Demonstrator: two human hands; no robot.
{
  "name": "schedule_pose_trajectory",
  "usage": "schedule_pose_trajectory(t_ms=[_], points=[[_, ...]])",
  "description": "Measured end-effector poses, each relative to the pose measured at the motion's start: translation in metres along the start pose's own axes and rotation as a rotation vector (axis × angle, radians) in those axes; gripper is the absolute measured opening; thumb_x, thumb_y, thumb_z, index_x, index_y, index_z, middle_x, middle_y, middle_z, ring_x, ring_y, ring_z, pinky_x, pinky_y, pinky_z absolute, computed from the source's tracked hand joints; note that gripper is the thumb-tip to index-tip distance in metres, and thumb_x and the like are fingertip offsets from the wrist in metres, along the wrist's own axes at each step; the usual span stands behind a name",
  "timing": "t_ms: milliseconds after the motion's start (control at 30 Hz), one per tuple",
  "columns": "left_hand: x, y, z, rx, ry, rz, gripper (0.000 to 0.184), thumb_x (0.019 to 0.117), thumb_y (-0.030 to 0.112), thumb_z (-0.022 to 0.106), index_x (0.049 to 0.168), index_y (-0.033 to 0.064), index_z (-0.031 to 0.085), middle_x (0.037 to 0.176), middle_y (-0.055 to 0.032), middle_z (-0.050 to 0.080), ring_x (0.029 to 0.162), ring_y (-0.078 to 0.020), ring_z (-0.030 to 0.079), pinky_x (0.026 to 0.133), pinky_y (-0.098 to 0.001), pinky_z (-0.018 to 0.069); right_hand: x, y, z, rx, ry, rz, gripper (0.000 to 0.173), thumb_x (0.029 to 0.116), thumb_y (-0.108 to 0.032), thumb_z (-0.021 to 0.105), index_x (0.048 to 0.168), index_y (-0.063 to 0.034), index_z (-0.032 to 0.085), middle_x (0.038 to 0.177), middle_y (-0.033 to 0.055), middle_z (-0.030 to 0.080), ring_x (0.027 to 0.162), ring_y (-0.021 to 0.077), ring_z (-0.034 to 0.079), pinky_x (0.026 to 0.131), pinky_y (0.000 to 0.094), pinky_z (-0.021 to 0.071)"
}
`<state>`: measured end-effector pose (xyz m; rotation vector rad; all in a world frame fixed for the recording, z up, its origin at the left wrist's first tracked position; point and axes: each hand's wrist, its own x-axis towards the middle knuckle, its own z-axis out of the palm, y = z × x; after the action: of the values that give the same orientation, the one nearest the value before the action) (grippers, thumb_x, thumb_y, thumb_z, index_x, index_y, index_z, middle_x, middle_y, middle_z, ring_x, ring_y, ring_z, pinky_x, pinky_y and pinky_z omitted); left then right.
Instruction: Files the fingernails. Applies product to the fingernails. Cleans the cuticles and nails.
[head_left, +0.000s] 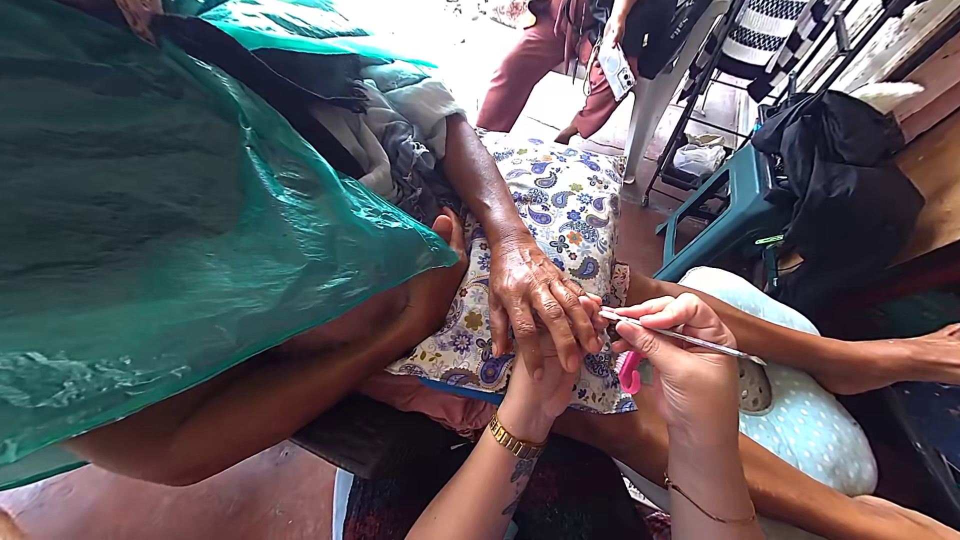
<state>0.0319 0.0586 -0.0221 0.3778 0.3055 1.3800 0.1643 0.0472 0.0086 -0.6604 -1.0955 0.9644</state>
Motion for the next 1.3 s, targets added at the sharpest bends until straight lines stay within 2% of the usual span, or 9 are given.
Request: schedule_pose_trajectory(t_ms=[267,700,967,1067,1167,1200,1233,1267,1300], points=[[-0.001,0.001,0.002,0.014,0.044,-0.014,0.024,0.1003,-0.004,0.046,0.089,0.0009,0.067,0.079,-0.0083,0.069,0.07,-0.0131,0.068,0.07,-0.0259,0.0585,0.001,0.0,-0.002,-0.074,-0.044,-0.031,0.02,0.0785,0.015,0.076,0.086,-0.0019,0.069,0.094,0.0122,0.077,0.076,0.0164,0.076,0.064,0.027,0.0648],[-0.004,0.001,-0.001,0.007,0.036,-0.007,0.028,0.1014,-0.004,0.04,0.093,0.0008,0.066,0.08,-0.0079,0.07,0.074,-0.0129,0.069,0.074,-0.0257,0.0586,0.002,0.0,0.0,-0.101,-0.067,-0.044,0.02,0.079,0.015,0.076,0.087,-0.0024,0.069,0.093,0.0107,0.077,0.075,0.0144,0.076,0.064,0.0251,0.0643],[-0.005,0.001,0.0,0.023,0.016,-0.001,0.024,0.0981,-0.006,0.045,0.092,0.0007,0.067,0.08,-0.0076,0.07,0.073,-0.0125,0.069,0.074,-0.0253,0.0585,0.003,-0.008,-0.002,-0.198,-0.116,-0.054,0.021,0.0787,0.014,0.075,0.086,-0.0039,0.068,0.09,0.0074,0.076,0.075,0.014,0.076,0.065,0.0255,0.0649],[-0.004,0.002,-0.003,0.03,-0.024,-0.013,0.021,0.0998,-0.004,0.047,0.095,0.0008,0.067,0.087,-0.0097,0.072,0.08,-0.0155,0.071,0.079,-0.0278,0.0591,0.011,-0.023,-0.012,-0.259,-0.142,-0.042,0.02,0.0793,0.01,0.076,0.087,-0.007,0.069,0.088,0.0049,0.076,0.075,0.0139,0.076,0.065,0.0269,0.0653],[-0.004,0.004,-0.007,0.026,-0.088,-0.03,0.02,0.0996,-0.002,0.048,0.097,0.0004,0.067,0.1,-0.0144,0.073,0.095,-0.0217,0.073,0.087,-0.0338,0.0593,0.017,-0.027,0.006,-0.102,-0.041,-0.119,0.02,0.0854,0.007,0.073,0.092,-0.0108,0.067,0.095,0.0081,0.075,0.077,0.0189,0.076,0.064,0.0311,0.0662],[-0.004,0.004,-0.006,0.017,-0.097,-0.025,0.021,0.0991,-0.003,0.048,0.095,0.0018,0.068,0.098,-0.013,0.074,0.094,-0.0203,0.073,0.088,-0.0333,0.0591,0.019,-0.023,0.017,-0.013,-0.05,-0.123,0.019,0.0886,0.004,0.072,0.095,-0.013,0.067,0.098,0.0077,0.075,0.077,0.0182,0.076,0.063,0.0302,0.0657],[-0.005,0.004,-0.005,-0.008,-0.093,-0.015,0.023,0.0981,-0.002,0.05,0.09,0.0051,0.07,0.089,-0.0087,0.074,0.088,-0.0158,0.073,0.086,-0.0298,0.0591,0.021,-0.017,0.027,0.072,-0.079,-0.109,0.018,0.0912,0.002,0.07,0.097,-0.0141,0.067,0.1,0.0078,0.074,0.077,0.0175,0.076,0.061,0.0293,0.0651],[-0.005,0.004,-0.005,-0.042,-0.084,-0.011,0.025,0.0972,-0.001,0.053,0.084,0.0083,0.072,0.08,-0.0045,0.072,0.081,-0.0122,0.072,0.083,-0.0276,0.0589,0.025,-0.009,0.037,0.112,-0.095,-0.095,0.017,0.0923,0.003,0.069,0.097,-0.0135,0.066,0.101,0.0091,0.075,0.078,0.0176,0.076,0.06,0.0287,0.0645],[-0.005,0.005,-0.006,-0.061,-0.091,-0.012,0.026,0.0978,0.001,0.052,0.083,0.0093,0.071,0.078,-0.0034,0.071,0.079,-0.0121,0.071,0.083,-0.0289,0.0587,0.03,-0.002,0.043,0.089,-0.08,-0.112,0.017,0.0925,0.005,0.068,0.098,-0.0111,0.064,0.102,0.0111,0.076,0.079,0.0188,0.077,0.061,0.0288,0.0646]])
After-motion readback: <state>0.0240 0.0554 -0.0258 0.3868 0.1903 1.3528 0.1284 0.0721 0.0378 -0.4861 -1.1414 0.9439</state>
